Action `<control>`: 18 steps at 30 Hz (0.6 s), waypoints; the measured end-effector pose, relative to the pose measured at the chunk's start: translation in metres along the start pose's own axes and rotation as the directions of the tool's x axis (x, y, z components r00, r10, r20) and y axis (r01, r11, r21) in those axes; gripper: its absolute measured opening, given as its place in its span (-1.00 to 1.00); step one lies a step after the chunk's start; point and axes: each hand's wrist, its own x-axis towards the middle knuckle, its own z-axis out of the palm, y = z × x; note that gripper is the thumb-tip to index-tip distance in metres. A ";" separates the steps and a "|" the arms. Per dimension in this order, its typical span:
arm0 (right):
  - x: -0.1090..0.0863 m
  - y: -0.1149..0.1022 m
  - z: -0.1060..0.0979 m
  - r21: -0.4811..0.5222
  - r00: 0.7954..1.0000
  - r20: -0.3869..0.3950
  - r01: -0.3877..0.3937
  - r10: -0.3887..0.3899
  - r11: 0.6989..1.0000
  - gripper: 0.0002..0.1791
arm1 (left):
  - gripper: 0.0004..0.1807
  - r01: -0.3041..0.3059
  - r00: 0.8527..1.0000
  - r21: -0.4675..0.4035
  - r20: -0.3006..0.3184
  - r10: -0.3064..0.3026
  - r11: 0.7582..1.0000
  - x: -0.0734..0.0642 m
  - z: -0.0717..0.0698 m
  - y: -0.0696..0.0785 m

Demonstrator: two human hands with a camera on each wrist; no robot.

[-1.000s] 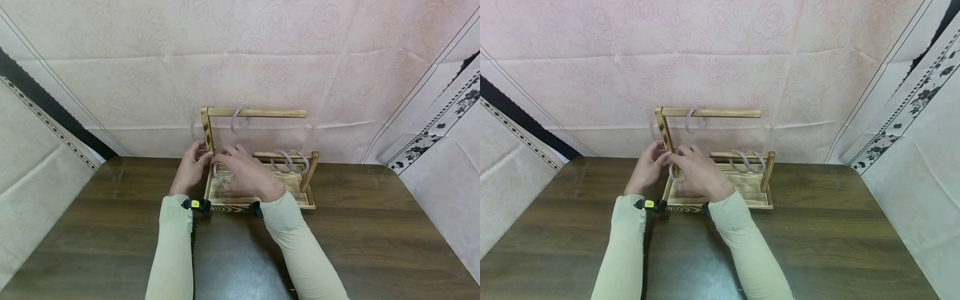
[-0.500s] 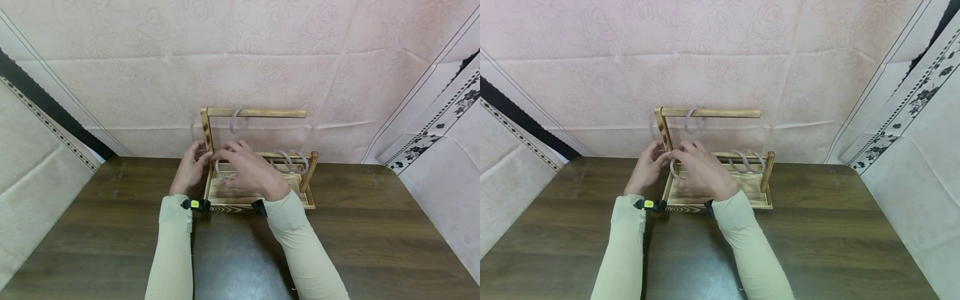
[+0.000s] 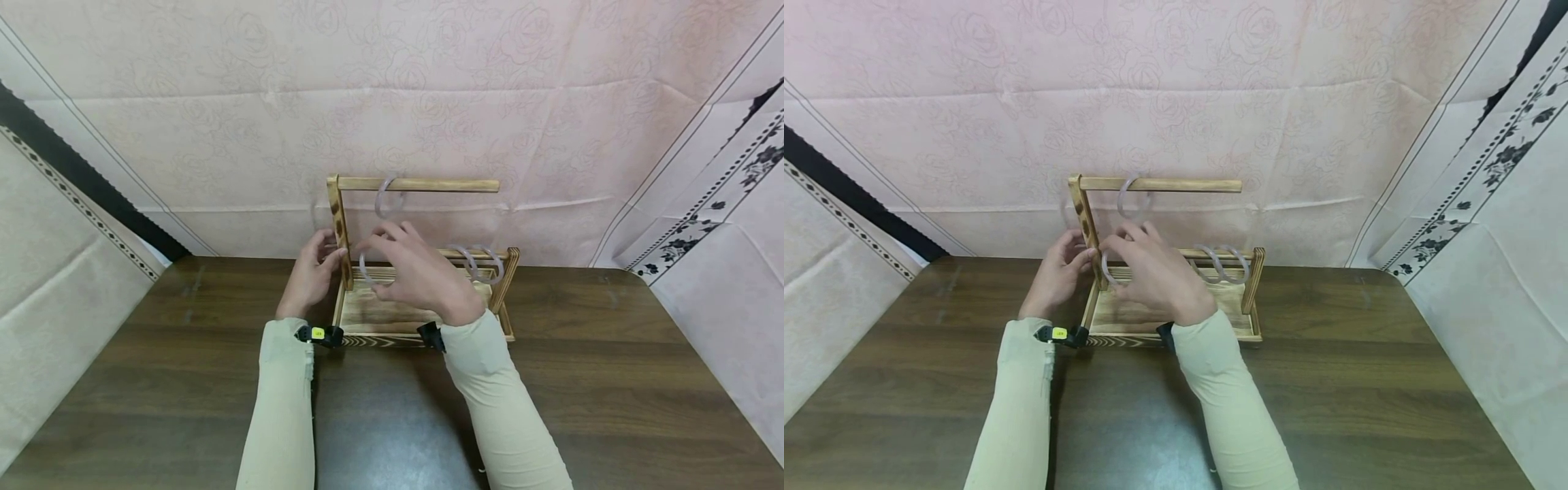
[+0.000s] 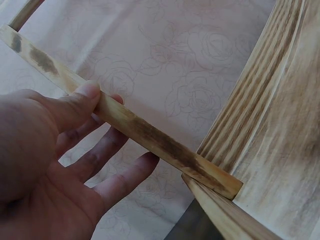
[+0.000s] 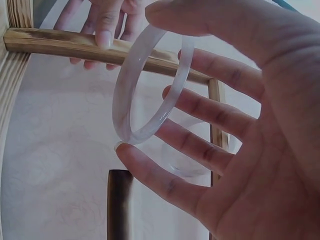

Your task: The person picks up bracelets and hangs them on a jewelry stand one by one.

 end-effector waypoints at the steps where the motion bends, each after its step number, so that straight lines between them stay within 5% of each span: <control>1: 0.000 0.001 -0.001 -0.003 1.000 -0.005 0.001 -0.002 1.000 -0.35 | -0.62 0.002 1.000 -0.001 0.000 -0.002 1.000 0.000 0.000 0.000; 18: -0.006 0.009 -0.010 0.007 0.995 -0.095 0.043 -0.042 0.999 -0.39 | -0.62 0.018 1.000 -0.006 -0.005 -0.018 1.000 0.001 0.001 0.000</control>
